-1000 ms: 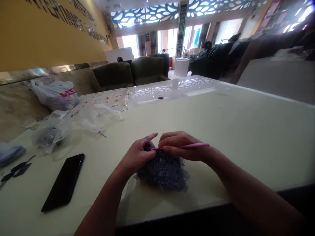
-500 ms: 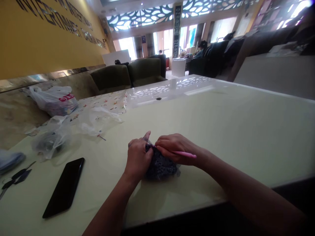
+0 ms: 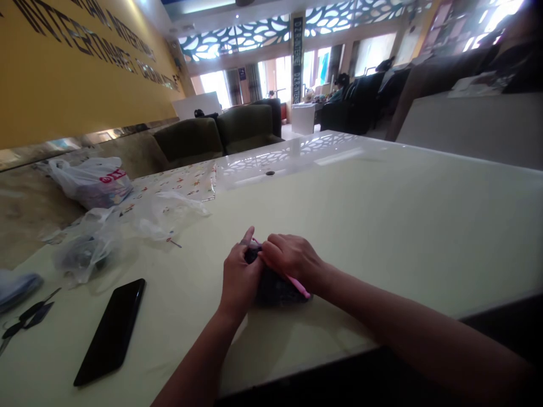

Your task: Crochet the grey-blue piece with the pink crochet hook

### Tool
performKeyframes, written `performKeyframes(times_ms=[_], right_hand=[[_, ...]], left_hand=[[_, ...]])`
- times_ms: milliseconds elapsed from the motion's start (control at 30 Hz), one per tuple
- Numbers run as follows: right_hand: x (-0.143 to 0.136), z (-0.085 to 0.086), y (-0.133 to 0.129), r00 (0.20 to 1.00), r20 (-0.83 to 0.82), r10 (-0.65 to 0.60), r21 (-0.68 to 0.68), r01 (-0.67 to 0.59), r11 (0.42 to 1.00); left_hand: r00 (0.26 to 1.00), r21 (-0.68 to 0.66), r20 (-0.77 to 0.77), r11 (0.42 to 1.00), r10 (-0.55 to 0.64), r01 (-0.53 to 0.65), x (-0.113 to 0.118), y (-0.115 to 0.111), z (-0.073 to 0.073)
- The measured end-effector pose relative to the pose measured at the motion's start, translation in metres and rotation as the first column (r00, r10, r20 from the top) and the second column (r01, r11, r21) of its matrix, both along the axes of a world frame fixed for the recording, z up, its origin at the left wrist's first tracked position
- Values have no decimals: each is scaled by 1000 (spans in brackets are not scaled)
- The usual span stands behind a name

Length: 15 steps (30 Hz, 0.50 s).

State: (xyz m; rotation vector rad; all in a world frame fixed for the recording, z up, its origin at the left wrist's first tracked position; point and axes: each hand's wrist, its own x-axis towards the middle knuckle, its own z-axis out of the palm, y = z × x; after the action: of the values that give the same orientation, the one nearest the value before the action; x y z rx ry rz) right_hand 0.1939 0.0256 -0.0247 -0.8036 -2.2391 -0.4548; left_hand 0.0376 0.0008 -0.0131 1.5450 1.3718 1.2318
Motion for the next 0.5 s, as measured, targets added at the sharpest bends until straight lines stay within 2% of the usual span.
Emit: performKeyframes(times_ms=[67,167,300,367,500], right_hand=[[0,-1,1,999,-33,21,116,-17,993],[6,2,2,991,-44,129,213,-116,970],[16,7,5,939,-56,339,133,-329,935],[20,10,7,913,-112,393,58,-389,919],[25,13,10,907,-162,389,-50,-401,915]], left_hand=[[971,-136,229,985,-72,105,-2,2,0],[848,-265,508,909,-152,321,-7,5,2],[711,-310,649,758,-272,574,-14,6,7],[682,-291,665,736,-304,611,-17,7,8],[739,-311,638,806,-216,504,-20,10,10]])
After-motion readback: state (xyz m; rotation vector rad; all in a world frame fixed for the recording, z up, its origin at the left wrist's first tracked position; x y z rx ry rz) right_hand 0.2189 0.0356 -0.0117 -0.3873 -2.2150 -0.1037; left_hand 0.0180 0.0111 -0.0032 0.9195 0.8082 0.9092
